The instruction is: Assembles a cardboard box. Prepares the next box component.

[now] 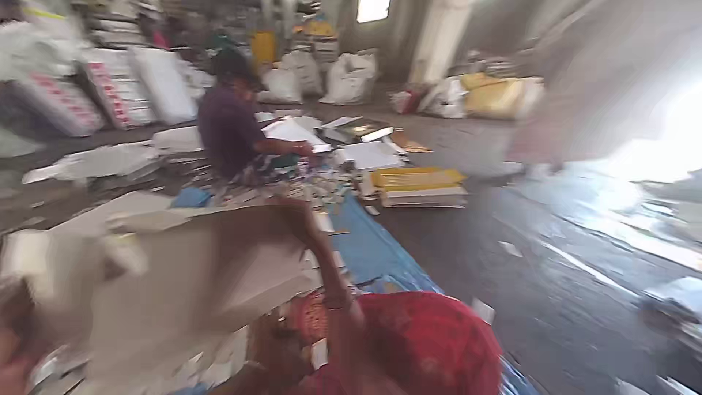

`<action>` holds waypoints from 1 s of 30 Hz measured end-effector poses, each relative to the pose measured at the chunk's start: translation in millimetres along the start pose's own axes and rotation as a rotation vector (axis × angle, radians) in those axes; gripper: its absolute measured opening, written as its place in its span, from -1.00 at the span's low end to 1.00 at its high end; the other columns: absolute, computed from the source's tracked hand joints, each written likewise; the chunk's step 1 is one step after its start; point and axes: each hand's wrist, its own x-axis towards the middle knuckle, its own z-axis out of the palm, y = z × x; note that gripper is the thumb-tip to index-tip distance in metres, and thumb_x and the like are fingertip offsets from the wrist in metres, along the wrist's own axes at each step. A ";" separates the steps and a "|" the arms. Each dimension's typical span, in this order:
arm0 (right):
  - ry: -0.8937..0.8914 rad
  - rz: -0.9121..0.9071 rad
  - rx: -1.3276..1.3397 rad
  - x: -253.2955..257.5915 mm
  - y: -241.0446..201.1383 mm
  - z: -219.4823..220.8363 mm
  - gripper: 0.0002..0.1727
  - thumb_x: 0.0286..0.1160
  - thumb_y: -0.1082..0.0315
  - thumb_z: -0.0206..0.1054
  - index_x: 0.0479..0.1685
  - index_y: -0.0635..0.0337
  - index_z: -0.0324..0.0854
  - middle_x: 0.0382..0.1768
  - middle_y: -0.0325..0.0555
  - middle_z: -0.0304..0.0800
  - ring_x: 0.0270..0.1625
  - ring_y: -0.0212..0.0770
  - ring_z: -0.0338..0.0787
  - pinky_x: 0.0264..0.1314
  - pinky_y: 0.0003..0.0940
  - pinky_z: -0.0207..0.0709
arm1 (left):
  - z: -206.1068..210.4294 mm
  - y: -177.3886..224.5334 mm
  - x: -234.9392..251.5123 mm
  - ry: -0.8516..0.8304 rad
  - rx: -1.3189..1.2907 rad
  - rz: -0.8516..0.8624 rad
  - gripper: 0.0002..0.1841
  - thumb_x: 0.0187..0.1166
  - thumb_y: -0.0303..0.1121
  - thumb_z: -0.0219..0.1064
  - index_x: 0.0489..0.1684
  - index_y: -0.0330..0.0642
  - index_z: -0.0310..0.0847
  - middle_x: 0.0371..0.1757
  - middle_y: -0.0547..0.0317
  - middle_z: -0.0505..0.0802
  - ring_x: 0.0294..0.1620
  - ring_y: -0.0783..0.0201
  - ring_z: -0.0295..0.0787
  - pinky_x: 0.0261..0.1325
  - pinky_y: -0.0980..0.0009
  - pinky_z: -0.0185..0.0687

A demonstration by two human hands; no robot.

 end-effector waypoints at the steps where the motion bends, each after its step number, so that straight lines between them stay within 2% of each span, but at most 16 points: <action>1: 0.004 0.011 -0.047 0.3 1.6 2.1 -0.76 0.59 0.55 0.26 0.11 0.35 0.77 -0.02 0.11 0.88 0.04 -0.13 0.85 0.25 -0.13 0.68 | -33.9 -17.8 22.8 -0.226 -0.049 0.050 -0.68 0.90 -0.30 -0.21 0.43 -0.14 0.32 0.00 0.41 0.75 -0.03 0.59 0.72 0.10 0.55 0.69; 2: -0.019 0.061 -0.106 0.2 0.1 3.1 -0.73 0.61 0.53 0.25 0.16 0.31 0.77 0.03 0.11 0.88 0.08 -0.10 0.85 0.28 -0.09 0.66 | -48.8 -26.9 29.4 -0.247 -0.090 0.078 -0.65 0.90 -0.24 -0.14 0.47 -0.12 0.36 0.03 0.37 0.79 0.00 0.54 0.76 0.08 0.49 0.73; 4: -0.083 0.168 -0.227 3.9 -11.0 3.2 -0.73 0.65 0.51 0.24 0.20 0.35 0.73 0.00 0.25 0.84 0.06 0.11 0.82 0.22 0.13 0.60 | -49.1 -29.8 19.9 -0.185 -0.167 0.080 -0.68 0.89 -0.22 -0.11 0.18 -0.12 0.57 -0.19 0.32 0.86 -0.19 0.48 0.82 -0.11 0.46 0.80; 6: -0.092 0.084 -0.245 5.7 -10.3 6.1 -0.73 0.64 0.52 0.22 0.17 0.42 0.73 0.01 0.32 0.83 0.10 0.18 0.83 0.26 0.24 0.58 | -49.3 -34.9 19.5 -0.289 -0.268 0.055 -0.63 0.90 -0.24 -0.18 0.03 -0.12 0.61 -0.28 0.29 0.86 -0.25 0.47 0.83 -0.13 0.46 0.80; 7: -0.072 0.030 -0.220 5.7 -8.2 8.8 -0.73 0.63 0.50 0.22 0.13 0.43 0.73 -0.03 0.29 0.84 0.06 0.11 0.84 0.23 0.18 0.61 | -48.7 -37.8 22.2 -0.359 -0.338 0.020 -0.60 0.88 -0.24 -0.19 -0.01 -0.12 0.64 -0.29 0.24 0.89 -0.25 0.43 0.86 -0.14 0.44 0.83; 8: -0.053 0.005 -0.202 5.6 -8.4 11.8 -0.74 0.64 0.44 0.23 0.09 0.44 0.73 -0.06 0.23 0.85 0.02 0.00 0.85 0.21 0.07 0.65 | -49.5 -40.7 26.7 -0.435 -0.360 -0.003 -0.61 0.87 -0.23 -0.16 0.07 -0.13 0.65 -0.24 0.19 0.90 -0.20 0.39 0.87 -0.08 0.40 0.84; 10: -0.039 0.078 -0.206 6.4 -20.2 14.6 -0.73 0.65 0.42 0.26 0.05 0.50 0.71 -0.11 0.28 0.83 -0.01 -0.01 0.83 0.20 0.02 0.62 | -50.3 -42.2 39.9 -0.483 -0.190 0.001 -0.64 0.87 -0.21 -0.09 0.34 -0.10 0.56 -0.06 0.14 0.90 -0.06 0.35 0.87 0.04 0.35 0.84; 13: -0.059 0.322 -0.236 8.6 -35.6 13.7 -0.80 0.67 0.52 0.21 0.03 0.49 0.67 -0.17 0.17 0.71 -0.10 -0.16 0.63 0.09 -0.19 0.48 | -54.2 -51.0 68.2 -0.349 0.285 0.169 -0.55 0.81 -0.22 0.14 0.64 -0.06 0.39 0.38 0.05 0.75 0.28 0.19 0.72 0.31 0.13 0.66; 14: -0.047 0.302 -0.225 5.9 -28.9 14.6 -0.80 0.69 0.53 0.18 0.08 0.42 0.67 -0.15 0.12 0.73 -0.09 -0.18 0.65 0.09 -0.20 0.52 | -55.0 -53.1 73.1 -0.275 0.369 0.259 -0.51 0.76 -0.27 0.21 0.66 -0.09 0.35 0.47 0.00 0.70 0.36 0.14 0.69 0.37 0.09 0.63; 17: -0.048 0.011 -0.282 2.5 -19.3 20.8 -0.67 0.58 0.64 0.18 0.23 0.35 0.70 0.01 0.31 0.84 0.07 0.25 0.85 0.16 0.30 0.62 | -50.5 -49.3 73.2 -0.008 0.565 0.636 -0.58 0.69 -0.35 0.29 0.48 -0.29 0.51 0.49 -0.15 0.65 0.40 0.03 0.67 0.42 0.05 0.61; 19: -0.033 -0.046 -0.293 3.4 -19.2 28.4 -0.75 0.68 0.48 0.24 0.20 0.32 0.71 -0.04 0.26 0.85 -0.01 0.21 0.87 0.09 0.25 0.65 | -41.6 -41.9 62.0 0.095 0.684 0.807 -0.64 0.74 -0.25 0.23 0.31 -0.32 0.64 0.66 -0.14 0.51 0.65 0.01 0.45 0.64 0.05 0.39; 21: -0.026 -0.023 -0.276 4.6 -24.3 35.4 -0.73 0.73 0.36 0.24 0.19 0.30 0.73 -0.09 0.24 0.86 -0.07 0.18 0.87 0.02 0.23 0.64 | -32.2 -39.5 51.1 0.084 0.824 0.845 -0.54 0.80 -0.09 0.10 0.41 -0.21 0.65 0.82 -0.16 0.27 0.86 -0.11 0.05 0.83 -0.12 -0.02; 23: -0.070 -0.026 -0.262 3.4 -28.3 37.8 -0.73 0.72 0.36 0.23 0.18 0.28 0.74 -0.08 0.22 0.87 -0.02 0.17 0.87 0.05 0.25 0.63 | -22.2 -41.2 41.9 0.032 0.977 0.822 -0.35 0.78 0.14 -0.02 0.68 -0.09 0.43 0.89 -0.21 0.06 0.91 -0.22 -0.21 0.82 -0.31 -0.30; 27: -0.204 -0.066 -0.240 3.6 -30.6 37.0 -0.71 0.61 0.52 0.24 0.19 0.26 0.76 -0.02 0.20 0.88 0.05 0.15 0.88 0.16 0.27 0.64 | -7.9 -47.3 32.9 0.041 0.968 0.784 0.14 0.34 0.42 0.36 0.86 -0.17 0.06 0.90 -0.29 -0.13 0.91 -0.24 -0.33 0.77 -0.42 -0.32; 29: -0.220 -0.111 -0.227 3.2 -31.1 35.8 -0.69 0.53 0.59 0.23 0.14 0.26 0.78 -0.08 0.16 0.89 -0.02 0.11 0.89 0.10 0.21 0.67 | -10.1 -51.6 37.7 0.047 0.914 0.795 0.16 0.24 0.40 0.47 0.84 -0.13 0.11 0.92 -0.21 -0.16 0.92 -0.18 -0.34 0.78 -0.39 -0.31; 30: -0.221 -0.119 -0.223 3.3 -32.1 34.0 -0.69 0.52 0.61 0.24 0.14 0.26 0.79 -0.08 0.16 0.89 -0.03 0.11 0.89 0.10 0.21 0.67 | -12.8 -51.1 39.7 0.037 0.878 0.813 0.01 0.33 0.32 0.44 0.74 -0.16 0.28 0.91 -0.21 -0.10 0.92 -0.17 -0.27 0.79 -0.34 -0.22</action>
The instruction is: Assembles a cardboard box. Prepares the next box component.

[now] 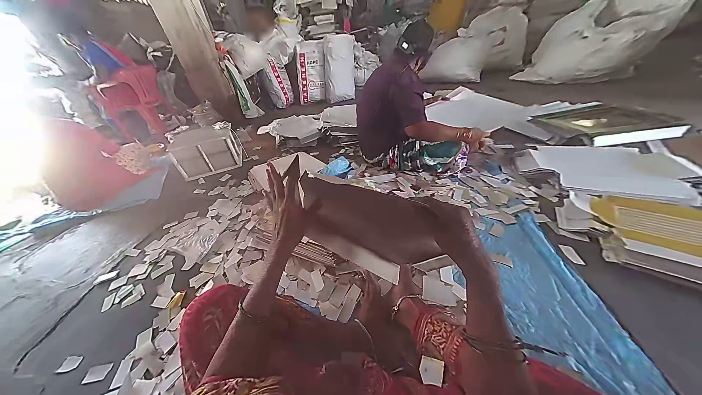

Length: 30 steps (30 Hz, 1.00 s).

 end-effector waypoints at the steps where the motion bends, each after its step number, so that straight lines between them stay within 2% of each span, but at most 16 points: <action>1: 0.007 -0.002 0.003 -0.2 -0.9 -2.6 -0.67 0.49 0.64 0.25 0.14 0.26 0.79 -0.08 0.18 0.89 -0.03 0.13 0.89 0.09 0.22 0.67 | -4.2 -2.0 1.9 0.000 -0.049 0.025 -0.23 0.49 0.17 0.38 0.59 -0.19 0.46 0.90 -0.20 -0.01 0.91 -0.15 -0.19 0.80 -0.26 -0.14; 3: 0.027 -0.001 -0.003 -0.9 0.8 -7.1 -0.67 0.50 0.65 0.25 0.12 0.25 0.80 -0.06 0.18 0.90 -0.01 0.14 0.89 0.10 0.23 0.66 | -15.0 -9.6 7.0 -0.005 -0.203 0.071 -0.58 0.59 -0.39 0.29 0.42 -0.30 0.62 0.85 -0.20 0.17 0.87 -0.10 0.01 0.82 -0.10 0.02; 4: 0.036 -0.006 -0.006 -1.3 3.8 -9.2 -0.69 0.53 0.62 0.25 0.13 0.26 0.80 -0.04 0.18 0.90 0.02 0.14 0.89 0.12 0.24 0.66 | -20.6 -13.5 9.2 0.006 -0.274 0.076 -0.65 0.59 -0.54 0.22 0.30 -0.37 0.67 0.80 -0.18 0.29 0.83 -0.08 0.12 0.80 -0.06 0.07; 5: 0.047 -0.013 -0.011 -1.3 8.4 -11.1 -0.71 0.56 0.57 0.25 0.13 0.24 0.81 -0.03 0.16 0.90 0.03 0.13 0.90 0.13 0.25 0.66 | -26.5 -18.1 10.8 0.003 -0.338 0.061 -0.69 0.67 -0.53 0.13 0.23 -0.36 0.71 0.74 -0.09 0.42 0.79 0.03 0.23 0.80 0.03 0.14; 7: 0.070 -0.017 -0.017 -1.4 15.6 -17.9 -0.70 0.61 0.52 0.20 0.13 0.24 0.81 -0.02 0.16 0.90 0.05 0.10 0.89 0.15 0.25 0.65 | -39.2 -26.8 12.1 -0.086 -0.506 -0.029 -0.58 0.86 -0.23 -0.05 0.22 -0.26 0.72 0.57 0.11 0.65 0.59 0.27 0.52 0.65 0.19 0.40; 9: 0.075 0.012 -0.045 -3.6 20.9 -27.9 -0.72 0.65 0.50 0.19 0.13 0.24 0.80 -0.01 0.17 0.88 0.07 0.09 0.88 0.18 0.23 0.63 | -50.3 -35.7 12.0 -0.243 -0.541 -0.047 -0.54 0.86 -0.16 -0.06 0.38 -0.25 0.64 0.53 0.10 0.68 0.52 0.28 0.58 0.60 0.21 0.44; 11: 0.091 0.034 -0.089 -4.7 23.0 -35.1 -0.74 0.63 0.50 0.21 0.10 0.28 0.79 -0.03 0.21 0.87 0.06 0.15 0.86 0.16 0.29 0.60 | -52.3 -38.6 12.4 -0.323 -0.478 -0.029 -0.56 0.84 -0.22 -0.02 0.34 -0.39 0.62 0.72 -0.01 0.46 0.70 0.18 0.36 0.73 0.13 0.22; 13: 0.109 0.020 -0.119 -5.1 21.2 -35.9 -0.72 0.63 0.51 0.17 0.11 0.30 0.78 -0.05 0.24 0.87 0.05 0.19 0.87 0.13 0.29 0.59 | -46.0 -38.2 9.4 -0.328 -0.356 -0.012 -0.40 0.84 0.02 -0.09 0.53 -0.29 0.53 0.81 0.05 0.34 0.80 0.17 0.20 0.80 0.08 0.11; 14: 0.109 0.020 -0.115 -4.8 18.3 -34.3 -0.69 0.60 0.53 0.14 0.12 0.30 0.78 -0.04 0.26 0.86 0.06 0.22 0.86 0.12 0.32 0.58 | -40.8 -35.0 8.5 -0.310 -0.264 0.016 -0.32 0.80 0.15 -0.11 0.51 -0.25 0.55 0.83 0.07 0.29 0.86 0.12 0.07 0.84 0.01 -0.01; 17: 0.107 -0.011 -0.103 -1.7 10.2 -21.0 -0.65 0.55 0.61 0.18 0.17 0.23 0.78 -0.01 0.20 0.88 0.05 0.18 0.88 0.13 0.27 0.63 | -25.9 -11.3 4.1 -0.203 0.058 0.118 -0.19 0.60 0.42 0.00 0.24 -0.19 0.72 0.89 -0.01 0.15 0.92 -0.17 -0.28 0.82 -0.36 -0.44; 19: 0.116 -0.044 -0.119 0.6 5.7 -9.7 -0.59 0.46 0.66 0.19 0.20 0.21 0.77 0.02 0.18 0.88 0.04 0.21 0.88 0.08 0.30 0.63 | -17.4 6.8 -1.3 -0.091 0.186 0.153 -0.14 0.48 0.50 0.08 0.13 -0.20 0.77 0.88 -0.17 0.10 0.91 -0.29 -0.33 0.76 -0.48 -0.56; 20: 0.121 -0.049 -0.117 1.3 1.5 -4.6 -0.56 0.44 0.69 0.19 0.21 0.19 0.78 0.04 0.16 0.89 0.04 0.21 0.88 0.07 0.30 0.64 | -16.4 15.7 -3.5 -0.065 0.236 0.132 -0.12 0.45 0.53 0.08 0.19 -0.17 0.75 0.88 -0.21 0.07 0.91 -0.30 -0.35 0.75 -0.49 -0.59; 24: 0.109 -0.148 -0.135 2.6 -14.3 8.0 -0.54 0.42 0.71 0.17 0.18 0.13 0.80 0.08 0.05 0.89 0.08 0.10 0.89 0.12 0.11 0.69 | -13.5 13.8 -4.3 0.002 0.296 0.015 -0.15 0.50 0.32 0.26 0.51 -0.28 0.52 0.89 -0.24 0.02 0.90 -0.31 -0.39 0.69 -0.55 -0.63; 27: 0.099 -0.259 -0.144 5.7 -26.1 9.7 -0.57 0.47 0.66 0.14 0.16 0.15 0.81 0.07 0.04 0.90 0.06 0.08 0.90 0.11 0.02 0.70 | -17.0 0.0 -1.9 0.042 0.289 -0.016 -0.21 0.60 0.11 0.19 0.75 -0.24 0.26 0.90 -0.13 0.04 0.92 -0.19 -0.34 0.71 -0.52 -0.66; 29: 0.098 -0.268 -0.138 5.8 -24.8 8.8 -0.57 0.51 0.64 0.13 0.19 0.14 0.81 0.08 0.02 0.90 0.06 0.05 0.90 0.11 -0.01 0.71 | -25.1 3.5 1.0 0.098 0.277 0.020 -0.35 0.67 -0.09 0.16 0.72 -0.24 0.32 0.89 -0.05 0.12 0.92 -0.17 -0.27 0.71 -0.50 -0.62; 30: 0.103 -0.247 -0.129 5.1 -23.0 7.7 -0.58 0.53 0.62 0.13 0.20 0.14 0.80 0.08 0.04 0.90 0.06 0.05 0.90 0.11 0.01 0.71 | -28.3 2.5 2.8 0.106 0.254 0.041 -0.40 0.72 -0.09 0.09 0.71 -0.21 0.35 0.89 0.03 0.15 0.92 -0.15 -0.25 0.72 -0.48 -0.62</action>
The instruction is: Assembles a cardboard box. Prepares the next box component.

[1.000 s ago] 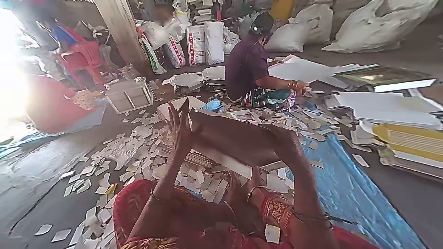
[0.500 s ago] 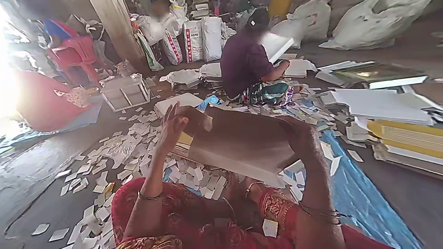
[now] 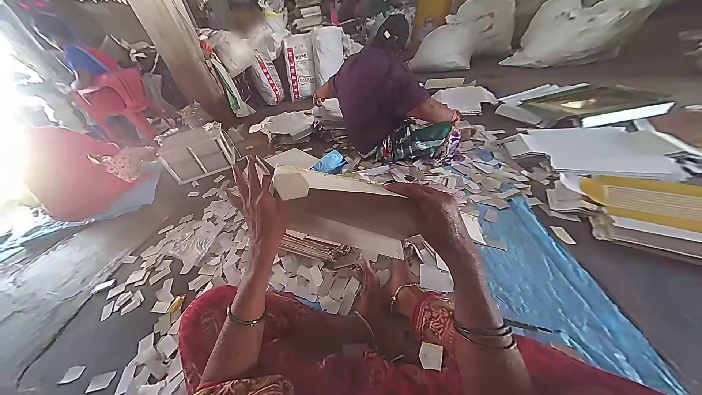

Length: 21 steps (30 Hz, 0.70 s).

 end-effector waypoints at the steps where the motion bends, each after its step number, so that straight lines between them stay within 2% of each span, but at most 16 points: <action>1: 0.004 0.038 0.012 -1.3 2.5 -1.5 -0.59 0.54 0.60 0.14 0.21 0.14 0.79 0.07 0.06 0.90 0.05 0.07 0.90 0.10 0.05 0.70 | -4.2 -0.1 2.3 -0.009 -0.061 0.005 -0.38 0.75 -0.06 0.05 0.76 -0.16 0.29 0.88 0.10 0.20 0.92 -0.10 -0.21 0.75 -0.42 -0.59; 3: 0.015 0.151 0.013 -2.7 6.5 -6.7 -0.66 0.61 0.53 0.19 0.21 0.13 0.78 0.03 0.07 0.90 0.02 0.07 0.90 0.08 0.13 0.70 | -5.9 -4.1 3.6 -0.097 -0.283 -0.013 -0.35 0.78 0.05 -0.01 0.83 -0.01 0.19 0.89 0.24 0.17 0.93 0.08 -0.19 0.86 -0.23 -0.43; 5: 0.038 0.246 -0.005 -1.5 8.6 -12.2 -0.70 0.64 0.51 0.23 0.21 0.16 0.77 -0.03 0.16 0.89 -0.02 0.17 0.89 0.04 0.27 0.65 | -3.9 -5.2 2.9 -0.222 -0.516 -0.036 -0.30 0.74 0.09 0.04 0.89 0.14 0.08 0.92 0.26 0.09 0.90 0.18 -0.06 0.84 -0.05 -0.02; 6: 0.049 0.265 -0.021 -2.0 10.1 -14.7 -0.71 0.64 0.52 0.23 0.21 0.18 0.77 -0.04 0.18 0.88 -0.02 0.19 0.88 0.04 0.28 0.64 | -2.1 -5.0 2.3 -0.281 -0.597 -0.036 -0.28 0.72 0.08 0.08 0.90 0.20 0.04 0.93 0.23 0.03 0.88 0.16 0.01 0.76 -0.06 0.16; 7: 0.057 0.273 -0.046 -2.7 12.3 -16.8 -0.72 0.65 0.53 0.22 0.19 0.20 0.76 -0.05 0.21 0.87 -0.01 0.22 0.87 0.03 0.31 0.62 | 0.2 -5.0 1.6 -0.336 -0.660 -0.027 -0.27 0.69 0.05 0.11 0.91 0.23 0.00 0.94 0.18 -0.05 0.87 0.11 0.02 0.72 -0.10 0.21; 9: 0.064 0.299 -0.115 -3.7 14.4 -21.2 -0.70 0.62 0.57 0.20 0.17 0.19 0.76 -0.06 0.23 0.86 -0.04 0.28 0.86 -0.04 0.36 0.59 | 3.4 -3.5 -0.4 -0.422 -0.738 -0.031 -0.27 0.65 0.02 0.13 0.89 0.29 0.05 0.95 0.21 -0.09 0.81 0.16 0.16 0.62 -0.06 0.34; 10: 0.069 0.312 -0.148 -4.2 14.3 -24.1 -0.68 0.61 0.59 0.17 0.17 0.20 0.76 -0.05 0.25 0.85 -0.04 0.32 0.85 -0.05 0.39 0.56 | 3.5 -2.6 -2.1 -0.432 -0.794 -0.038 -0.32 0.63 -0.01 0.13 0.84 0.23 0.18 0.93 0.24 -0.02 0.74 0.21 0.26 0.56 0.03 0.41; 12: 0.087 0.352 -0.229 -8.7 21.8 -32.0 -0.66 0.70 0.51 0.07 0.22 0.23 0.73 0.00 0.29 0.84 0.00 0.38 0.84 -0.04 0.45 0.57 | 3.6 -12.1 -2.2 -0.403 -0.949 -0.002 -0.38 0.66 0.09 0.09 0.66 0.03 0.44 0.89 0.32 0.16 0.84 0.24 0.10 0.73 0.11 0.27; 14: 0.120 0.457 -0.259 -22.3 47.2 -39.7 -0.61 0.86 0.27 -0.01 0.33 0.21 0.68 0.07 0.33 0.80 0.08 0.41 0.80 0.07 0.51 0.52 | -3.8 -26.6 3.5 -0.378 -0.986 0.038 -0.23 0.66 0.32 0.01 0.72 -0.02 0.37 0.89 0.33 0.18 0.88 0.23 -0.01 0.83 0.11 0.10; 15: 0.137 0.494 -0.258 -29.3 61.1 -43.5 -0.59 0.87 0.21 -0.01 0.36 0.18 0.66 0.11 0.32 0.79 0.12 0.41 0.78 0.12 0.52 0.50 | -8.6 -33.0 6.8 -0.371 -0.941 0.028 -0.22 0.68 0.30 -0.03 0.77 -0.02 0.30 0.87 0.33 0.22 0.87 0.24 0.05 0.82 0.13 0.14; 16: 0.153 0.501 -0.262 -33.4 70.5 -47.3 -0.59 0.87 0.19 0.01 0.35 0.20 0.66 0.11 0.34 0.78 0.11 0.43 0.77 0.11 0.54 0.49 | -11.5 -38.4 9.9 -0.356 -0.865 0.010 -0.28 0.70 0.20 -0.03 0.74 -0.03 0.34 0.84 0.32 0.30 0.83 0.26 0.15 0.77 0.16 0.24; 18: 0.154 0.472 -0.280 -33.9 76.8 -51.0 -0.61 0.86 0.26 0.00 0.31 0.24 0.67 0.14 0.35 0.77 0.16 0.44 0.76 0.16 0.54 0.47 | -12.3 -48.0 12.6 -0.355 -0.676 0.011 -0.36 0.69 0.10 0.02 0.53 -0.21 0.53 0.81 0.17 0.35 0.86 0.16 0.08 0.81 0.09 0.08; 19: 0.152 0.439 -0.294 -30.6 72.6 -50.6 -0.63 0.84 0.34 0.01 0.29 0.25 0.69 0.16 0.34 0.77 0.20 0.43 0.74 0.20 0.52 0.46 | -9.1 -50.8 12.9 -0.339 -0.571 0.055 -0.41 0.67 0.11 0.03 0.20 -0.28 0.67 0.80 0.05 0.36 0.87 0.05 0.04 0.84 0.00 -0.02; 20: 0.145 0.391 -0.330 -25.1 63.0 -50.6 -0.64 0.79 0.45 0.02 0.28 0.20 0.72 0.21 0.26 0.78 0.25 0.37 0.75 0.24 0.46 0.48 | -6.4 -50.2 13.6 -0.338 -0.492 0.090 -0.40 0.65 0.17 0.05 0.10 -0.23 0.71 0.80 -0.01 0.34 0.87 -0.01 0.01 0.85 -0.07 -0.08; 21: 0.133 0.333 -0.362 -18.6 50.0 -51.0 -0.61 0.72 0.55 0.03 0.28 0.17 0.74 0.24 0.20 0.80 0.28 0.32 0.76 0.28 0.38 0.51 | -3.9 -46.2 14.0 -0.331 -0.434 0.116 -0.36 0.60 0.25 0.10 0.23 -0.15 0.69 0.81 0.01 0.32 0.87 -0.01 0.01 0.83 -0.11 -0.07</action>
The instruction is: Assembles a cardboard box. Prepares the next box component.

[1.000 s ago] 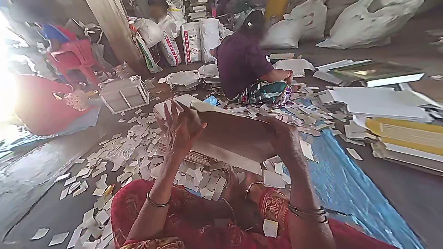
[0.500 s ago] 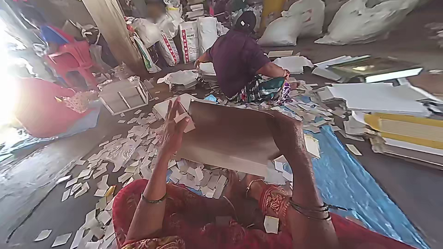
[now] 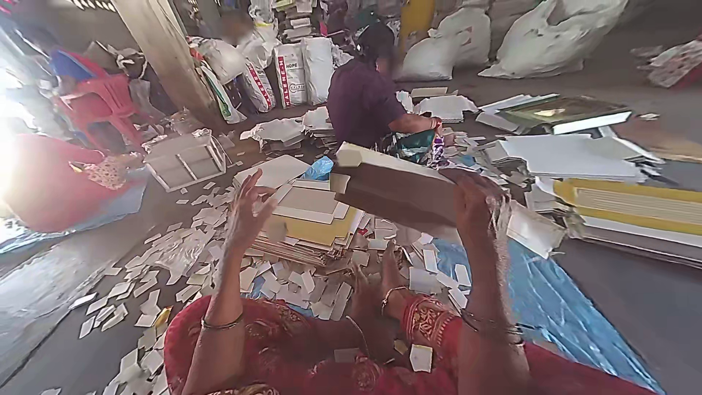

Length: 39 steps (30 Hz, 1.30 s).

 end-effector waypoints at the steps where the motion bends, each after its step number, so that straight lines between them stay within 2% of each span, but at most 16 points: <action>1: 0.005 -0.071 -0.013 0.9 -10.0 -1.1 -0.59 0.69 0.59 0.05 0.26 0.15 0.77 0.26 0.14 0.81 0.30 0.26 0.77 0.31 0.31 0.53 | 4.7 5.6 1.2 0.011 0.033 0.023 -0.28 0.53 0.31 0.17 0.42 -0.10 0.61 0.83 0.03 0.29 0.87 0.01 0.01 0.82 -0.13 -0.05; 3: -0.008 -0.176 0.001 -0.1 -23.4 4.5 -0.60 0.73 0.55 0.06 0.26 0.08 0.78 0.28 0.03 0.81 0.33 0.16 0.77 0.34 0.21 0.54 | 14.3 24.4 2.8 0.048 0.099 0.109 -0.07 0.36 0.36 0.35 0.68 -0.09 0.39 0.85 0.02 0.24 0.87 0.03 0.01 0.82 -0.19 -0.10; 5: -0.024 -0.243 0.034 -2.6 -37.9 10.9 -0.59 0.70 0.58 0.06 0.25 0.09 0.78 0.27 0.02 0.82 0.31 0.16 0.77 0.32 0.17 0.55 | 23.2 45.4 2.3 0.068 0.163 0.212 -0.02 0.30 0.30 0.46 0.73 -0.09 0.32 0.84 0.00 0.25 0.87 0.02 0.03 0.84 -0.21 -0.16; 7: -0.062 -0.298 0.058 -3.7 -50.9 15.6 -0.56 0.63 0.63 0.08 0.25 0.09 0.78 0.27 0.01 0.82 0.31 0.15 0.78 0.32 0.15 0.57 | 31.2 57.1 1.3 0.115 0.196 0.321 -0.21 0.45 0.11 0.46 0.65 -0.14 0.43 0.76 0.02 0.43 0.81 0.03 0.21 0.83 -0.14 -0.05; 10: -0.088 -0.378 0.081 -4.9 -65.2 17.7 -0.59 0.63 0.63 0.10 0.21 0.11 0.80 0.24 0.01 0.84 0.27 0.14 0.80 0.27 0.12 0.60 | 36.2 53.5 -0.7 0.206 0.103 0.455 -0.71 0.54 -0.44 0.38 0.19 -0.21 0.80 0.34 0.01 0.82 0.52 0.05 0.64 0.67 0.12 0.40; 12: -0.070 -0.416 0.087 -5.0 -64.5 21.7 -0.61 0.64 0.59 0.12 0.18 0.10 0.81 0.19 0.00 0.86 0.23 0.12 0.82 0.25 0.07 0.63 | 28.1 51.8 -2.7 0.165 0.059 0.449 -0.80 0.63 -0.42 0.36 0.06 -0.20 0.86 0.21 0.07 0.88 0.39 0.17 0.76 0.55 0.25 0.57; 14: -0.075 -0.423 0.087 -4.1 -62.1 23.5 -0.61 0.65 0.59 0.12 0.18 0.10 0.82 0.18 0.00 0.87 0.23 0.11 0.83 0.26 0.05 0.62 | 22.8 48.2 -3.1 0.126 0.030 0.432 -0.82 0.65 -0.40 0.34 0.00 -0.21 0.86 0.16 0.12 0.91 0.34 0.22 0.79 0.54 0.27 0.58; 19: -0.112 -0.419 0.088 -2.0 -56.2 20.2 -0.61 0.64 0.61 0.10 0.17 0.14 0.82 0.20 0.01 0.87 0.24 0.13 0.83 0.25 0.09 0.62 | 16.3 49.9 -4.9 0.097 -0.231 0.340 -0.82 0.65 -0.50 0.29 0.00 -0.34 0.81 0.10 0.06 0.91 0.19 0.29 0.85 0.43 0.29 0.68; 22: -0.091 -0.393 0.137 -2.1 -48.6 19.2 -0.63 0.66 0.58 0.09 0.13 0.15 0.83 0.18 0.03 0.88 0.21 0.13 0.85 0.24 0.11 0.63 | 14.0 52.2 -8.8 0.145 -0.444 0.225 -0.78 0.72 -0.37 0.25 0.08 -0.28 0.76 0.07 0.15 0.92 0.12 0.33 0.87 0.31 0.30 0.75; 26: -0.091 -0.378 0.191 -2.6 -48.3 24.5 -0.64 0.64 0.58 0.13 0.11 0.14 0.84 0.15 0.03 0.89 0.22 0.11 0.85 0.29 0.06 0.64 | 19.5 63.3 -9.7 0.293 -0.779 -0.017 -0.63 0.74 -0.15 0.25 0.37 -0.12 0.63 0.09 0.21 0.92 0.08 0.26 0.89 0.26 0.28 0.79; 29: -0.092 -0.398 0.183 -2.6 -54.9 27.3 -0.64 0.65 0.57 0.14 0.13 0.12 0.84 0.16 0.00 0.89 0.19 0.10 0.86 0.25 0.05 0.65 | 23.8 74.3 -5.6 0.386 -1.022 -0.187 -0.63 0.76 -0.27 0.21 0.47 -0.16 0.52 0.11 0.19 0.90 0.10 0.27 0.88 0.29 0.33 0.75; 33: -0.074 -0.231 0.249 -6.9 -39.3 12.7 -0.65 0.67 0.56 0.09 0.16 0.23 0.80 0.09 0.16 0.88 0.15 0.18 0.86 0.25 0.19 0.65 | 9.4 49.4 -14.3 0.448 -1.078 -0.389 -0.68 0.86 -0.10 0.04 0.47 0.19 0.39 0.17 0.58 0.76 0.00 0.63 0.71 0.17 0.63 0.59; 34: -0.058 -0.159 0.242 -8.7 -25.8 5.8 -0.64 0.70 0.51 0.05 0.21 0.26 0.76 0.08 0.21 0.86 0.12 0.21 0.85 0.20 0.24 0.64 | -3.2 26.9 -17.7 0.544 -1.073 -0.435 -0.68 0.86 -0.08 0.02 0.47 0.16 0.38 0.14 0.56 0.74 0.00 0.65 0.70 0.16 0.66 0.58; 36: -0.011 0.025 0.161 -9.6 -6.6 -16.1 -0.66 0.72 0.42 0.06 0.27 0.31 0.66 0.03 0.37 0.79 0.05 0.37 0.81 0.07 0.41 0.55 | -23.5 -19.5 -20.7 0.765 -1.029 -0.584 -0.56 0.87 -0.07 0.00 0.61 -0.02 0.26 0.32 0.35 0.70 0.17 0.50 0.72 0.27 0.56 0.61; 38: 0.053 0.202 0.116 -10.8 6.9 -27.9 -0.61 0.80 0.27 0.08 0.42 0.25 0.58 0.23 0.37 0.73 0.28 0.41 0.72 0.31 0.44 0.44 | -22.9 -54.4 -27.7 0.836 -0.928 -0.794 -0.43 0.87 -0.06 0.00 0.76 -0.15 0.11 0.60 0.09 0.56 0.47 0.25 0.62 0.48 0.38 0.53; 39: 0.120 0.270 0.142 -10.8 11.5 -27.0 -0.58 0.82 0.16 0.10 0.44 0.22 0.58 0.28 0.33 0.71 0.36 0.35 0.69 0.40 0.38 0.41 | -13.4 -66.7 -33.5 0.774 -0.838 -0.885 -0.38 0.86 -0.05 0.03 0.79 -0.19 0.05 0.67 -0.02 0.48 0.56 0.17 0.54 0.53 0.31 0.49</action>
